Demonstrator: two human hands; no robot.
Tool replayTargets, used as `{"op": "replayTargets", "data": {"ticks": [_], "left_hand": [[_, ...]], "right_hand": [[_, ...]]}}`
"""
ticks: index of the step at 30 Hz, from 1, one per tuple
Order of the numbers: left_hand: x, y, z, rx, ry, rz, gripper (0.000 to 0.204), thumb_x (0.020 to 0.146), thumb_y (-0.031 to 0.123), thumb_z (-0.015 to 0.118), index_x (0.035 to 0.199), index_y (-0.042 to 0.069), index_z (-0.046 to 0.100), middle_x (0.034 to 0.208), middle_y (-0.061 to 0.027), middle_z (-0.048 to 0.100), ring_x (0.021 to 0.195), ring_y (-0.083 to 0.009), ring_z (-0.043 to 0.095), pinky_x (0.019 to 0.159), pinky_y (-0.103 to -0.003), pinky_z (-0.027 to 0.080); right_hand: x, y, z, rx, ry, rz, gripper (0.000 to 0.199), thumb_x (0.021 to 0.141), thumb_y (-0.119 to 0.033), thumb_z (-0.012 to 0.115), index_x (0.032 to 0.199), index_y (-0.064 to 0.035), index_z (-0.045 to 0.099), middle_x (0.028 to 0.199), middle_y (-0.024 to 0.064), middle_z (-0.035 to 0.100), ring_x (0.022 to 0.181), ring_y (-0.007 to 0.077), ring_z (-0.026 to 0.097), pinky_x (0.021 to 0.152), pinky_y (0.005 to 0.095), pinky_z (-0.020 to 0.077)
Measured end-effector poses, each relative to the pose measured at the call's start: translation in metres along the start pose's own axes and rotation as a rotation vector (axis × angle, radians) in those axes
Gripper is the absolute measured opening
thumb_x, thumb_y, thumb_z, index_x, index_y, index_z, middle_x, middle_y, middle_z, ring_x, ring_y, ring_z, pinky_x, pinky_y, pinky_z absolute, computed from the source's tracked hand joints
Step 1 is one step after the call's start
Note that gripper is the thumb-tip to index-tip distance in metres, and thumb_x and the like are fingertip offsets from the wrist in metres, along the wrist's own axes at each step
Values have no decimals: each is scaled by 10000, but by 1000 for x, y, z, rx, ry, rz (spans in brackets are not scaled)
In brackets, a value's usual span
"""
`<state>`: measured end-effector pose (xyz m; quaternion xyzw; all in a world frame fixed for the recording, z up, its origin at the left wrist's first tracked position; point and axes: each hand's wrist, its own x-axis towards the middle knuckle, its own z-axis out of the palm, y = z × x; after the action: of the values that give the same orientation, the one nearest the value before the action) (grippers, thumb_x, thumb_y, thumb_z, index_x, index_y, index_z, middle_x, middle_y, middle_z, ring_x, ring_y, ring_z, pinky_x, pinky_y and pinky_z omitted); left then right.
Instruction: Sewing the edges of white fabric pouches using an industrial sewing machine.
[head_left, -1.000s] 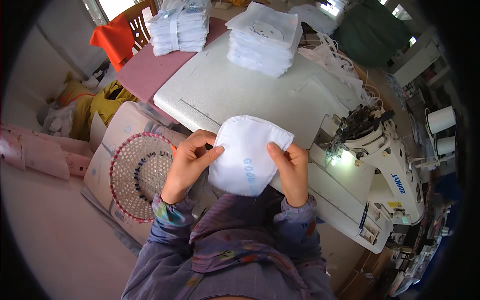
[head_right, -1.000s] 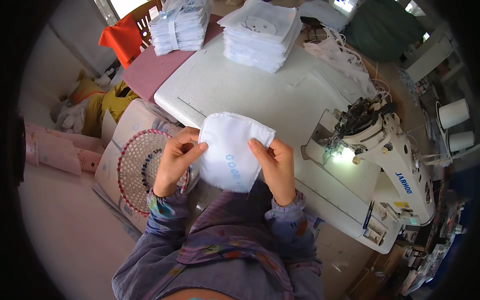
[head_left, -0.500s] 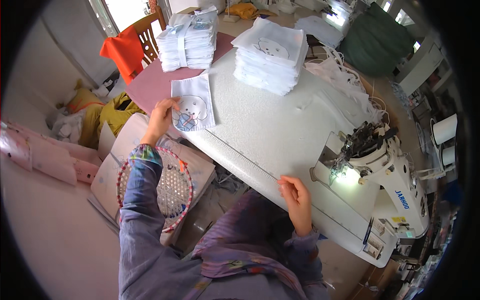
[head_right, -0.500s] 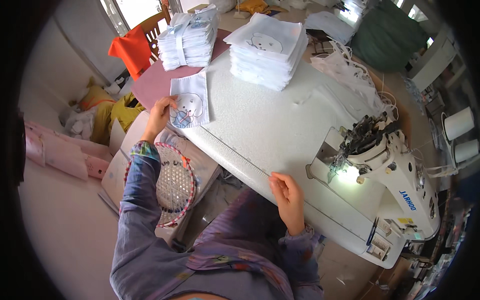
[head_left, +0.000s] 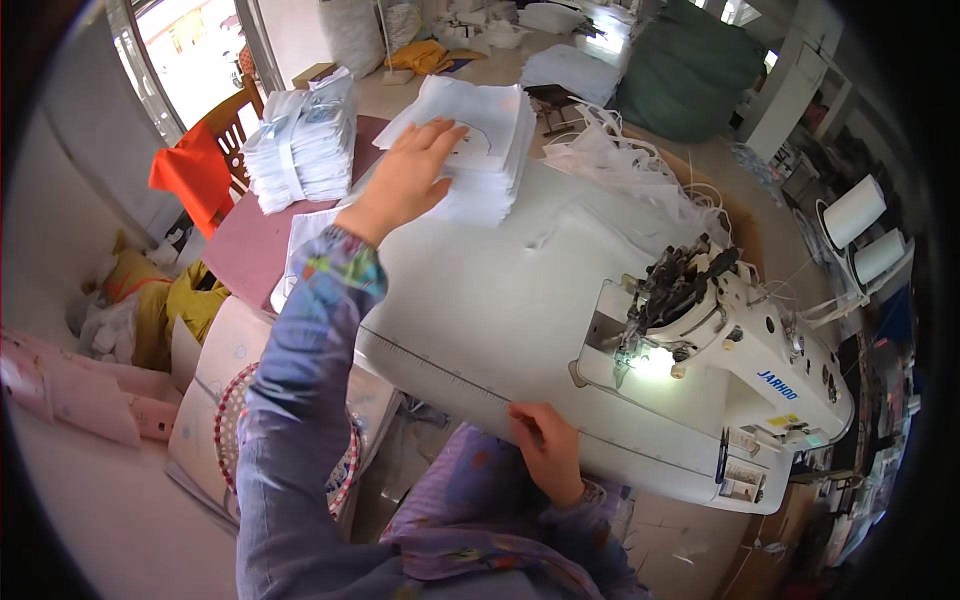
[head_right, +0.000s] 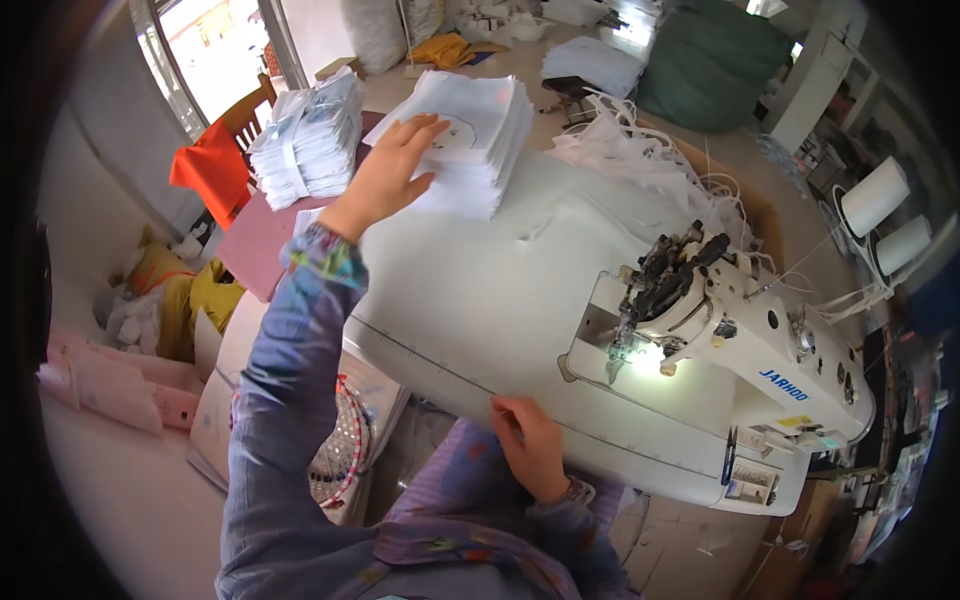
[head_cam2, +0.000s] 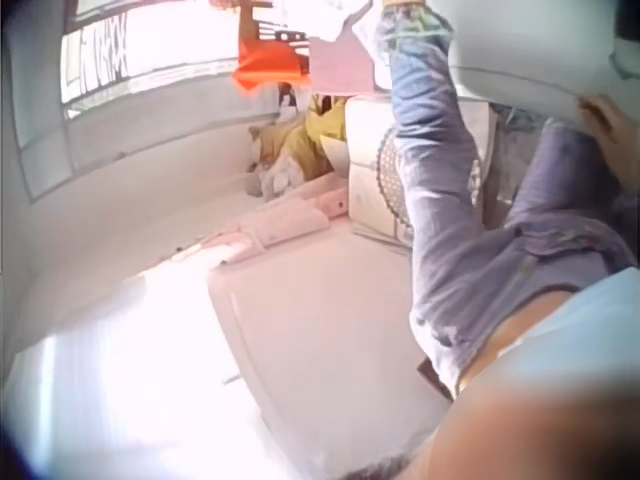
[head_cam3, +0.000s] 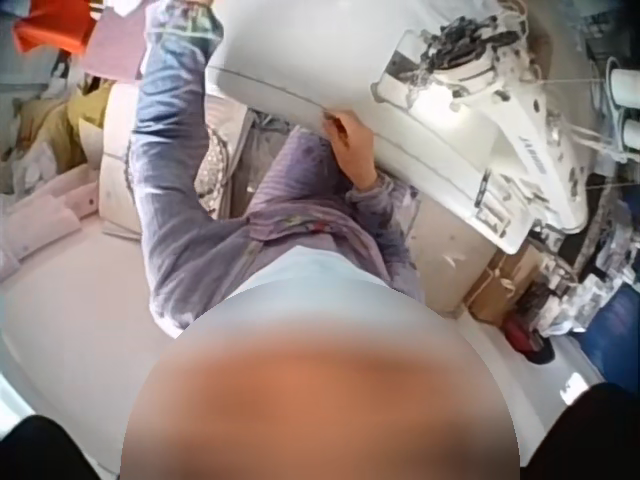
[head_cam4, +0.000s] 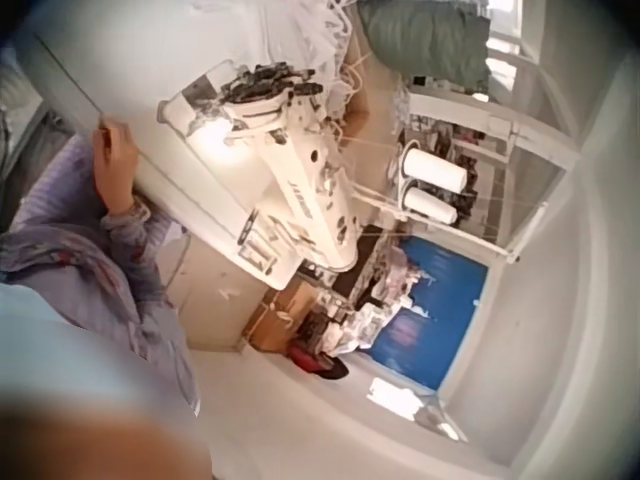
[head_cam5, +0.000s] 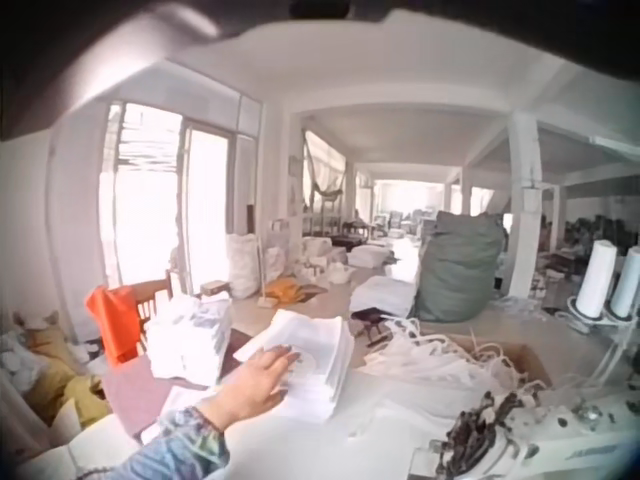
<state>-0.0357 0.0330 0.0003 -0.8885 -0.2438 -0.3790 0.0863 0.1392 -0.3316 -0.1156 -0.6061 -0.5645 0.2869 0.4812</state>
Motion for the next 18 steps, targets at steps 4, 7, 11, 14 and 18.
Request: {"op": "replayTargets", "data": {"ticks": [4, 7, 11, 14, 18], "left_hand": [[19, -11, 23, 17, -312, -123, 505, 908, 97, 757, 1396, 86, 631, 1318, -167, 695, 1225, -369, 652, 1048, -444, 517], [17, -23, 24, -166, -224, -150, 293, 953, 145, 749, 1234, 64, 724, 1095, -159, 749, 994, -341, 714, 877, -420, 556], [21, -33, 22, -261, -170, -235, 207, 1030, 201, 692, 1129, 19, 700, 834, -216, 648, 711, -333, 595, 698, -401, 506], [29, -35, 22, -210, -176, -318, 200, 1009, 226, 697, 1068, 35, 693, 885, -217, 704, 800, -412, 674, 727, -474, 521], [35, -34, 23, -220, -163, -365, 221, 1017, 229, 685, 1031, 11, 658, 849, -227, 682, 796, -430, 658, 725, -487, 505]], "right_hand": [[-4, 3, -3, -89, 18, -87, 171, 968, -22, 724, 1139, -17, 720, 1035, 153, 742, 896, 297, 747, 790, 350, 582], [-5, 5, -3, -109, 11, -106, 166, 965, -16, 720, 1130, -18, 725, 1029, 166, 737, 896, 333, 740, 784, 366, 579], [-4, 6, -2, -111, 15, -138, 163, 962, -13, 719, 1125, -21, 729, 1010, 172, 728, 888, 349, 732, 777, 371, 575], [-3, 5, -3, -100, 23, -158, 162, 960, -10, 718, 1122, -20, 729, 991, 169, 723, 873, 347, 728, 767, 373, 572], [-4, 3, -3, -83, 31, -165, 160, 960, -8, 715, 1119, -21, 731, 975, 165, 716, 853, 345, 720, 750, 376, 566]]}}
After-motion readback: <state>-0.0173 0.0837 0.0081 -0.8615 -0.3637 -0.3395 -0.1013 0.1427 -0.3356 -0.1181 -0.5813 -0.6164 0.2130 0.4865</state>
